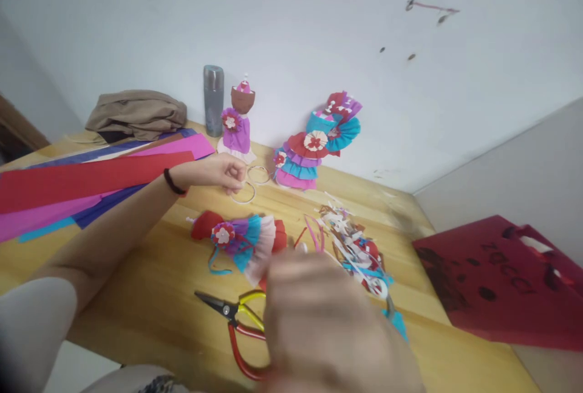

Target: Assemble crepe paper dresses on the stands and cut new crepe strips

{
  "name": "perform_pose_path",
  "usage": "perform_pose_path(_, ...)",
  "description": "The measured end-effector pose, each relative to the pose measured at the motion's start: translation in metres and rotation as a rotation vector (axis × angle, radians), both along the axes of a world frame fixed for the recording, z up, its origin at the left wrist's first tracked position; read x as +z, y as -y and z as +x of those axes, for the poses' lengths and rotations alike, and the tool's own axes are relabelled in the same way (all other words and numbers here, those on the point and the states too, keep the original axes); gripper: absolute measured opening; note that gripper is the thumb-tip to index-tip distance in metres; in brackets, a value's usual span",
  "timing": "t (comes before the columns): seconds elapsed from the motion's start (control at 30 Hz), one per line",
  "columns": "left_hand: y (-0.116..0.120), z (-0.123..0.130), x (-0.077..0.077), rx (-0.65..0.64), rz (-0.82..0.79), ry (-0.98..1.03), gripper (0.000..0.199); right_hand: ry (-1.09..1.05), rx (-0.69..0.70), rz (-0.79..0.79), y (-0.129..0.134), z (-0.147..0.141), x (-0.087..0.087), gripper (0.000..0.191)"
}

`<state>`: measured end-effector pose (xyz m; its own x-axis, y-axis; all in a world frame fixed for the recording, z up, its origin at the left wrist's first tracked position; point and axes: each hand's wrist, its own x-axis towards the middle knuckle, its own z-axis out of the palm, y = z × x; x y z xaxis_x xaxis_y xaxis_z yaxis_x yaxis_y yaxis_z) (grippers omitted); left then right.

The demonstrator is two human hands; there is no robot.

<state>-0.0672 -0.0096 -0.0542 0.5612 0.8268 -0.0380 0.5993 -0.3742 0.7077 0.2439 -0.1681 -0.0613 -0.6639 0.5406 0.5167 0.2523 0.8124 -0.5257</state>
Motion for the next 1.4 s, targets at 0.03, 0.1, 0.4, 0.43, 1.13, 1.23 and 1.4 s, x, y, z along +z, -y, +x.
perform_pose_path(0.03,0.006,0.009,0.002,-0.033,-0.074,0.203,0.012,0.018,-0.027,-0.031,-0.020,-0.018,0.017,0.026)
perform_pose_path(0.1,0.017,0.025,0.005,-0.105,-0.170,0.459,0.019,0.086,-0.189,-0.097,-0.053,-0.046,0.039,0.011)
perform_pose_path(0.4,0.034,0.052,0.000,-0.113,-0.278,0.639,0.015,0.014,-0.204,-0.248,-0.086,-0.064,0.022,0.018)
perform_pose_path(0.43,0.034,0.051,0.001,-0.104,-0.280,0.637,0.014,-0.006,-0.199,-0.249,-0.087,-0.064,0.021,0.012)
perform_pose_path(1.13,0.032,0.044,0.004,-0.098,-0.014,0.432,0.024,-0.244,-0.267,-0.526,-0.105,-0.075,0.008,0.013)
perform_pose_path(1.23,0.030,0.045,0.002,-0.085,-0.009,0.433,0.032,-0.260,-0.247,-0.533,-0.105,-0.075,0.008,0.012)
perform_pose_path(1.4,0.028,0.042,0.002,-0.082,0.002,0.432,0.027,-0.254,-0.268,-0.522,-0.107,-0.074,0.004,0.010)
